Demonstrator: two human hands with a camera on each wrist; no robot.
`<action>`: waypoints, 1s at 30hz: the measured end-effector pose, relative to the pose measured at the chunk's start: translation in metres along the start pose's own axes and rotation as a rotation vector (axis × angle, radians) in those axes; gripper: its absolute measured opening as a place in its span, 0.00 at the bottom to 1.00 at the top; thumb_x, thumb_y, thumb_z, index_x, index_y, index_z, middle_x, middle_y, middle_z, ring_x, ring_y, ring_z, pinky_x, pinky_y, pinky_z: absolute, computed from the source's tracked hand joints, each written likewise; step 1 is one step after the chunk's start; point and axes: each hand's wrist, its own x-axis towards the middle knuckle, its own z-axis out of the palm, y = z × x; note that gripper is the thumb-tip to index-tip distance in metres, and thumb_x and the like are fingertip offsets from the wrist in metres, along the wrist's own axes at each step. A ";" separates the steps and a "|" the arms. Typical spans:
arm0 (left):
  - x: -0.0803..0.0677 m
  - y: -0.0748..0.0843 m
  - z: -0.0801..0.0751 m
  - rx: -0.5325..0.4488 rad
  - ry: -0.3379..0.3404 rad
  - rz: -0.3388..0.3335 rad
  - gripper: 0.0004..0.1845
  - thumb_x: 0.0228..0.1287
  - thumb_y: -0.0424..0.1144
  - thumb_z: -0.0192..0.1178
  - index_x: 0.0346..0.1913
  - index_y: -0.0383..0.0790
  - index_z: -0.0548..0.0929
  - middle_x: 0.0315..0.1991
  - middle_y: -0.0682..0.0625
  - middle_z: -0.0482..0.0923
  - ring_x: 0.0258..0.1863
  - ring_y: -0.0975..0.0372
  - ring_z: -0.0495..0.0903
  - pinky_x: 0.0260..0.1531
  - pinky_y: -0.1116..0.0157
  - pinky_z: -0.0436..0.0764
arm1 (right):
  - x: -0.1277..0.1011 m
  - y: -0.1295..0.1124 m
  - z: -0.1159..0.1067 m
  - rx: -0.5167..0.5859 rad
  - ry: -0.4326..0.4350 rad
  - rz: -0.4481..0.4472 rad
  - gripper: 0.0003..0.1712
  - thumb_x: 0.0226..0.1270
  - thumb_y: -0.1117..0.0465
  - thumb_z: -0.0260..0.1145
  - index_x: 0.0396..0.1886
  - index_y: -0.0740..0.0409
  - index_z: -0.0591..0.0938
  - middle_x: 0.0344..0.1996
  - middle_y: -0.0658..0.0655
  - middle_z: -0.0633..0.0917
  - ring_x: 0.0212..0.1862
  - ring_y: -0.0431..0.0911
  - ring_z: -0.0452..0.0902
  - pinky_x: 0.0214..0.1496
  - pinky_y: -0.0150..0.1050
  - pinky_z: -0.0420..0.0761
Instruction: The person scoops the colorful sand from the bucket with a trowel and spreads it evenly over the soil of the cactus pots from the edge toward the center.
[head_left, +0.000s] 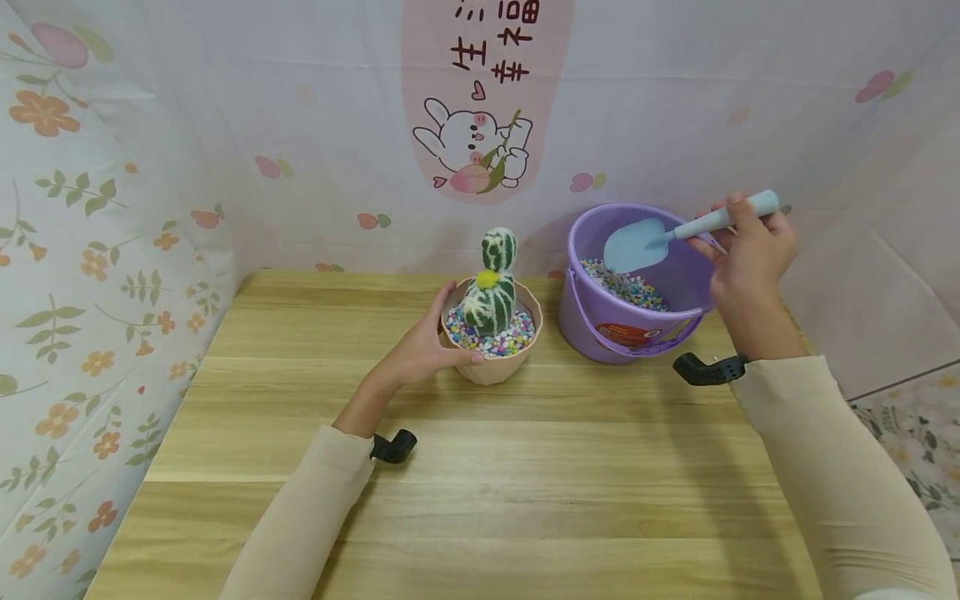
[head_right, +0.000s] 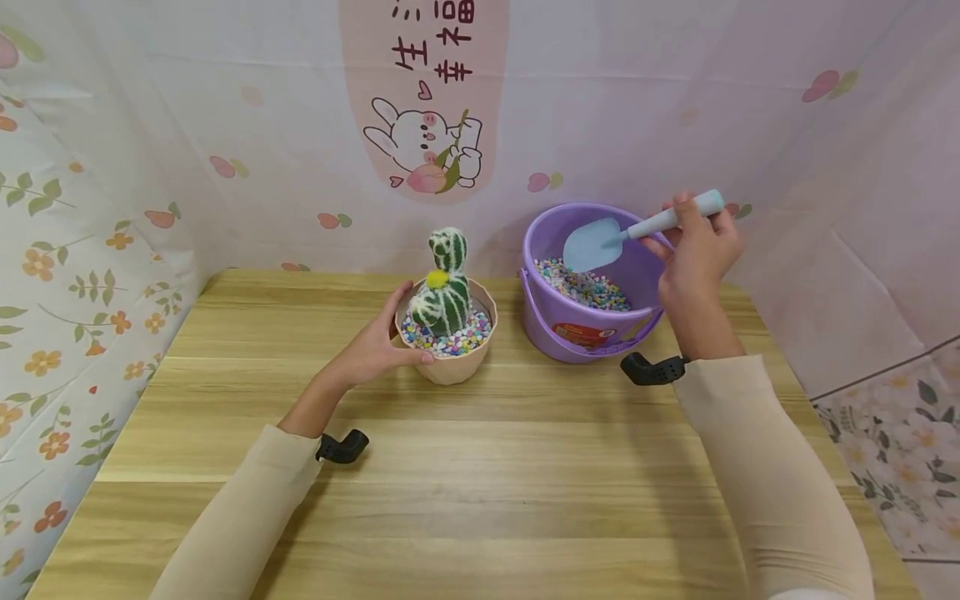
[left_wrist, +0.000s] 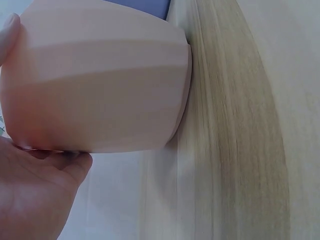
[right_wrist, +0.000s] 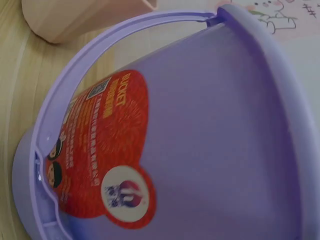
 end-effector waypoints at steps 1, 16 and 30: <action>0.000 0.000 0.000 -0.002 -0.007 -0.003 0.64 0.51 0.45 0.75 0.79 0.51 0.36 0.79 0.51 0.40 0.75 0.54 0.48 0.73 0.48 0.50 | 0.001 0.000 -0.001 0.002 0.001 0.015 0.13 0.57 0.67 0.74 0.39 0.65 0.80 0.31 0.61 0.83 0.32 0.55 0.86 0.32 0.53 0.84; 0.003 -0.002 -0.009 -0.014 -0.073 0.007 0.63 0.51 0.44 0.75 0.78 0.54 0.36 0.78 0.49 0.41 0.75 0.54 0.48 0.72 0.49 0.52 | 0.005 0.010 -0.005 -0.056 -0.040 0.080 0.13 0.55 0.68 0.74 0.37 0.64 0.79 0.29 0.59 0.83 0.30 0.50 0.85 0.27 0.48 0.85; -0.001 0.005 -0.007 -0.023 -0.062 -0.013 0.64 0.53 0.43 0.73 0.78 0.53 0.33 0.79 0.50 0.36 0.76 0.55 0.44 0.73 0.50 0.50 | 0.014 0.013 -0.002 -0.108 -0.019 0.024 0.11 0.57 0.70 0.72 0.38 0.64 0.79 0.32 0.56 0.83 0.28 0.48 0.84 0.21 0.42 0.82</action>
